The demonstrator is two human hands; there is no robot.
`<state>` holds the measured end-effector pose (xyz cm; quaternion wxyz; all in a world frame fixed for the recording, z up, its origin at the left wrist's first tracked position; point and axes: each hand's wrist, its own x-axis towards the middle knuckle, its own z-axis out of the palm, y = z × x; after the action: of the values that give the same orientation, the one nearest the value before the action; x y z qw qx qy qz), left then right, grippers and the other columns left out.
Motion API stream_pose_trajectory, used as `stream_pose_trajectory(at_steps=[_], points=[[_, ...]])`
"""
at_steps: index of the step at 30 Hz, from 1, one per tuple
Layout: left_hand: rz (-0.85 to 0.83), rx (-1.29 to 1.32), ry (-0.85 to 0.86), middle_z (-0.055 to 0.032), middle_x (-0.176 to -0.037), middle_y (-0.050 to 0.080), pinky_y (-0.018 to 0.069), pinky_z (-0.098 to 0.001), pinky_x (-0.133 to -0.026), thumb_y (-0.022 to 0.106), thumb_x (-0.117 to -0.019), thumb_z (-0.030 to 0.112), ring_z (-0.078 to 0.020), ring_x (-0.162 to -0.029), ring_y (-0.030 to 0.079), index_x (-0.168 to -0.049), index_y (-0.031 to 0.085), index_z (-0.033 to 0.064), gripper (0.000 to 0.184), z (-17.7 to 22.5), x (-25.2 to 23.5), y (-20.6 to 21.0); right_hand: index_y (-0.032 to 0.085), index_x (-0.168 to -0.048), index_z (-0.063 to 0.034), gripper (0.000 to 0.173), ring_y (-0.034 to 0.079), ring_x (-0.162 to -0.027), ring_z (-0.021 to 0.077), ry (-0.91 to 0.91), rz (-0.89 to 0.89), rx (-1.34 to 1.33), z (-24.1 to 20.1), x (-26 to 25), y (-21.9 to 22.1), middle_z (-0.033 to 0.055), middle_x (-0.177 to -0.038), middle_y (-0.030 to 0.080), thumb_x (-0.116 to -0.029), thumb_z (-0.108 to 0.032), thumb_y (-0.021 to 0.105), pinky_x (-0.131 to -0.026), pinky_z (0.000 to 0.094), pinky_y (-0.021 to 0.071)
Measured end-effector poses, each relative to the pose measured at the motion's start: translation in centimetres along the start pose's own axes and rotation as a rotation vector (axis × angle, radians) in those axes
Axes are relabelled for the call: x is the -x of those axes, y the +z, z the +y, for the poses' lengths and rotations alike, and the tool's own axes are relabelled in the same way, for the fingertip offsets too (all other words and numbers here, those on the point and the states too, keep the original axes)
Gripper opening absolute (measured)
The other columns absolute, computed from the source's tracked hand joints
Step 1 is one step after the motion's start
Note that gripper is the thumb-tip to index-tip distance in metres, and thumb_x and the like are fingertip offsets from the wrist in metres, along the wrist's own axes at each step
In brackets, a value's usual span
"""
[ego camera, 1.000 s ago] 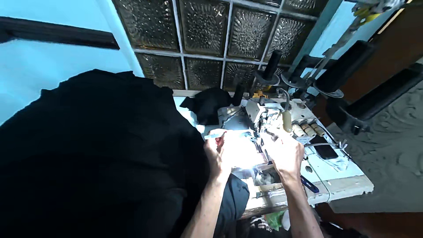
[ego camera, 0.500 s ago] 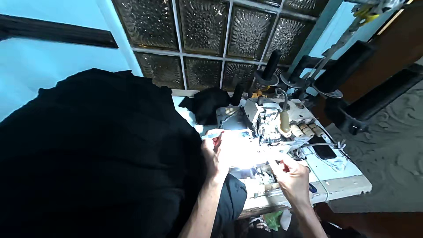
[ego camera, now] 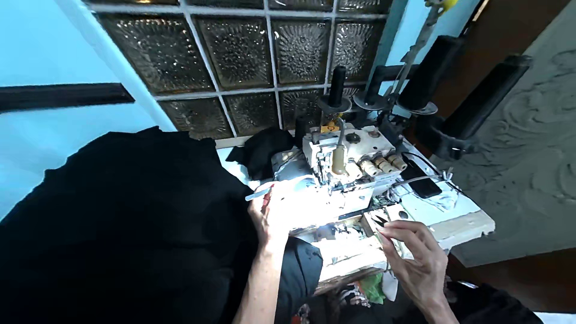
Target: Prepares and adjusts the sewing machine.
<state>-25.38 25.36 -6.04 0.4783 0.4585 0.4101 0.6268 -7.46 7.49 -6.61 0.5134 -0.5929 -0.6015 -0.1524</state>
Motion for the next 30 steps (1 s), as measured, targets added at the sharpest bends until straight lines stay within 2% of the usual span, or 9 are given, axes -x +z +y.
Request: stream_pose_trajectory(at_steps=[7,10,13,19,21,23,25,27,30], points=[[0.190,0.214,-0.182,-0.0088,-0.099,0.071,0.0629,-0.0274,-0.077,0.045,-0.1088,0.008,-0.0124,-0.086,0.074,-0.124,0.052,-0.0063,0.022,1.7,2.1,0.2,0.065,-0.100,-0.0163,0.004,0.063,-0.107,0.0076,-0.148,0.066,-0.039,-0.7,-0.5,-0.4,-0.0011,-0.104,0.066,-0.0989,-0.018,0.062,-0.097,0.0197,0.0506],[0.169,0.289,-0.166,-0.0038,-0.093,0.071,0.0623,-0.0242,-0.078,0.042,-0.1062,-0.001,-0.0090,-0.085,0.074,-0.112,0.053,-0.0013,0.012,2.0,3.5,-0.7,0.064,-0.104,-0.0128,0.008,0.063,-0.117,0.0138,-0.241,0.012,-0.129,-1.1,-1.1,0.0,0.0036,-0.112,0.069,-0.1040,-0.016,0.056,-0.104,0.0250,0.0495],[0.135,0.411,-0.129,-0.0023,-0.088,0.076,0.0627,-0.0216,-0.076,0.039,-0.1033,-0.009,-0.0088,-0.082,0.076,-0.100,0.055,0.0044,0.021,2.8,4.5,-1.6,0.060,-0.102,-0.0106,0.011,0.065,-0.119,0.0178,-0.310,-0.021,-0.197,-1.7,-1.7,0.7,0.0075,-0.114,0.070,-0.1064,-0.016,0.051,-0.106,0.0272,0.0498],[0.045,0.372,0.035,-0.0028,-0.092,0.077,0.0628,-0.0208,-0.069,0.039,-0.0982,-0.013,-0.0089,-0.079,0.076,-0.097,0.060,0.0074,0.029,4.9,6.7,-2.9,0.054,-0.102,-0.0082,0.012,0.066,-0.120,0.0194,-0.277,-0.074,-0.331,-2.2,-1.7,1.3,0.0098,-0.110,0.072,-0.1088,-0.013,0.045,-0.108,0.0293,0.0500],[-0.009,0.346,0.114,-0.0027,-0.097,0.077,0.0639,-0.0235,-0.072,0.044,-0.0964,-0.011,-0.0102,-0.083,0.076,-0.096,0.061,0.0095,0.027,5.1,7.7,-2.9,0.058,-0.105,-0.0043,0.019,0.069,-0.111,0.0103,-0.088,-0.105,-0.441,-2.3,-2.1,1.6,0.0081,-0.106,0.074,-0.1098,-0.017,0.045,-0.099,0.0233,0.0538],[-0.093,0.323,0.218,-0.0019,-0.101,0.078,0.0643,-0.0257,-0.076,0.063,-0.0939,-0.004,-0.0113,-0.090,0.076,-0.097,0.067,0.0140,0.019,4.8,8.7,-2.8,0.058,-0.106,-0.0001,0.019,0.070,-0.094,0.0019,0.248,-0.152,-0.605,-2.6,-3.0,2.0,0.0034,-0.100,0.076,-0.1079,-0.015,0.047,-0.084,0.0200,0.0561],[-0.175,0.238,0.336,0.0024,-0.103,0.077,0.0639,-0.0251,-0.078,0.075,-0.0904,0.010,-0.0096,-0.093,0.075,-0.099,0.072,0.0208,0.014,4.5,9.4,-2.6,0.055,-0.108,0.0001,0.013,0.073,-0.086,0.0055,0.667,-0.219,-0.864,-2.7,-4.5,2.1,0.0015,-0.092,0.075,-0.1057,-0.006,0.044,-0.084,0.0244,0.0604],[-0.253,0.135,0.464,0.0063,-0.105,0.076,0.0628,-0.0235,-0.081,0.075,-0.0921,0.015,-0.0079,-0.096,0.074,-0.102,0.074,0.0247,0.014,4.1,9.7,-2.3,0.052,-0.108,-0.0007,0.011,0.074,-0.078,0.0100,0.983,-0.268,-1.055,-2.4,-5.9,2.2,0.0044,-0.086,0.074,-0.1069,-0.002,0.041,-0.079,0.0256,0.0612],[-0.342,0.059,0.600,0.0080,-0.108,0.074,0.0617,-0.0225,-0.084,0.074,-0.0938,0.015,-0.0075,-0.100,0.072,-0.105,0.074,0.0228,0.014,3.5,9.7,-1.7,0.050,-0.112,-0.0006,0.011,0.074,-0.075,0.0122,1.149,-0.329,-1.119,-1.8,-6.4,2.5,0.0065,-0.085,0.073,-0.1081,-0.001,0.039,-0.075,0.0257,0.0615]])
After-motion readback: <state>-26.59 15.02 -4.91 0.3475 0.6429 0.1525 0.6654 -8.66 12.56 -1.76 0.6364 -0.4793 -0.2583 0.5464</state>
